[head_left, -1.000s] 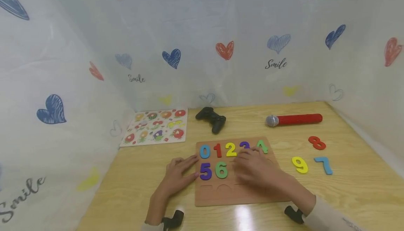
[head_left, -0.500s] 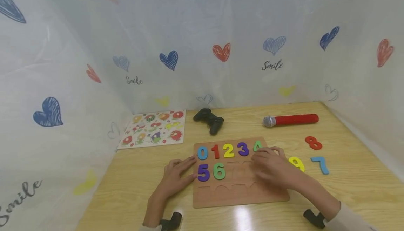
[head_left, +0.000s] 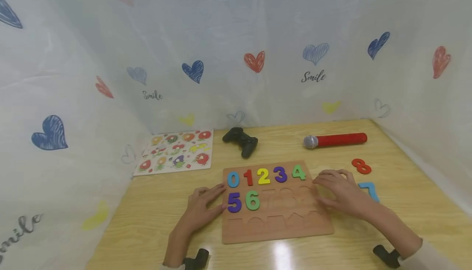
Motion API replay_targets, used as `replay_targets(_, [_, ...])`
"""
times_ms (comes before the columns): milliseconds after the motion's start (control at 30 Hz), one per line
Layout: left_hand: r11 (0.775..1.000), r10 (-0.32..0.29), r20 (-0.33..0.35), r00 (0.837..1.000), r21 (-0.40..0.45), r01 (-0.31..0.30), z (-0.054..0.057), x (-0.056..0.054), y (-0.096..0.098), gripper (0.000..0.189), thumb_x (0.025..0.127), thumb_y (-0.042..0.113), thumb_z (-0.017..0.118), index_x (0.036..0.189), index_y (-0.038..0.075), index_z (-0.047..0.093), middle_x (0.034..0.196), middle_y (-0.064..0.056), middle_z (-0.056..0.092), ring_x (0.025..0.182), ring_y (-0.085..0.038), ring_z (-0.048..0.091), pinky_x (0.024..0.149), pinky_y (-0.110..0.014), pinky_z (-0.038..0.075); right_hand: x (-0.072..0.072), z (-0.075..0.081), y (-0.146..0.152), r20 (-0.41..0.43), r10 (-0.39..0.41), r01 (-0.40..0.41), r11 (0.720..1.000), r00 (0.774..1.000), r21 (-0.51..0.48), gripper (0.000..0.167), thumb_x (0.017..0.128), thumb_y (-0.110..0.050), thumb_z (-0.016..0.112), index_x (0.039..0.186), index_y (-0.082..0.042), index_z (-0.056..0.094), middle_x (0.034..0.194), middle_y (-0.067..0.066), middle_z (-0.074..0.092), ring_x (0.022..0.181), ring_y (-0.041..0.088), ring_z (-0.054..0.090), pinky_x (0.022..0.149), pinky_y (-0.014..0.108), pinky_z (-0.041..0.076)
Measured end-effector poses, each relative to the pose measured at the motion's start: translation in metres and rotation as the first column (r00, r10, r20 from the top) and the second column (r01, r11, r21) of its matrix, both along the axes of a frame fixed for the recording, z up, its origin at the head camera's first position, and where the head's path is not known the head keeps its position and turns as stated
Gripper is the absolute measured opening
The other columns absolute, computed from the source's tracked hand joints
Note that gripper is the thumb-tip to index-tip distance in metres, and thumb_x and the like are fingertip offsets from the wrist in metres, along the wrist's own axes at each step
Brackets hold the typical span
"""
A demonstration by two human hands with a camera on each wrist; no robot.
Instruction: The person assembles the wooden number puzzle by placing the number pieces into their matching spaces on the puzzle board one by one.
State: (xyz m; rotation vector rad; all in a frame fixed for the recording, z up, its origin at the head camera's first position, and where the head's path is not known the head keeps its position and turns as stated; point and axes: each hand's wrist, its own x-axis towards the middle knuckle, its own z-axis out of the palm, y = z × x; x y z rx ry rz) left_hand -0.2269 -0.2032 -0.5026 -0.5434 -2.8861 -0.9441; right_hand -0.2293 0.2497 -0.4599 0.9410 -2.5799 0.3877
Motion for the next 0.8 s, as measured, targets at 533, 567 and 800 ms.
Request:
replay_targets(533, [1.0, 0.003, 0.02, 1.0, 0.002, -0.003, 0.003, 0.001, 0.0, 0.058, 0.092, 0.051, 0.067, 0.145, 0.03, 0.056, 0.152, 0.015, 0.045, 0.129, -0.028, 0.038, 0.105, -0.06, 0.023, -0.001, 0.002, 0.051, 0.098, -0.126, 0.124, 0.992, 0.987, 0.027, 0.047, 0.074, -0.026, 0.088, 0.114, -0.009, 0.072, 0.118, 0.011, 0.067, 0.118, 0.037, 0.048, 0.088, 0.065, 0.026])
replay_targets(567, [1.0, 0.003, 0.019, 1.0, 0.002, -0.003, 0.003, 0.001, 0.0, 0.058, 0.091, 0.051, 0.067, 0.144, 0.03, 0.056, 0.152, 0.015, 0.045, 0.129, -0.028, 0.038, 0.105, -0.06, 0.023, -0.001, 0.002, 0.054, 0.101, -0.133, 0.13, 0.991, 0.986, 0.031, 0.048, 0.074, -0.027, 0.089, 0.114, -0.009, 0.071, 0.118, 0.011, 0.067, 0.118, 0.037, 0.048, 0.088, 0.065, 0.026])
replay_targets(800, [1.0, 0.008, 0.021, 1.0, 0.002, -0.008, 0.002, 0.001, 0.0, 0.058, 0.092, 0.05, 0.068, 0.144, 0.029, 0.056, 0.152, 0.014, 0.045, 0.128, -0.027, 0.038, 0.105, -0.06, 0.022, 0.0, 0.0, 0.072, 0.074, -0.154, 0.151, 0.988, 0.985, 0.037, 0.05, 0.07, -0.026, 0.09, 0.113, -0.007, 0.071, 0.116, 0.014, 0.067, 0.115, 0.038, 0.049, 0.087, 0.065, 0.026])
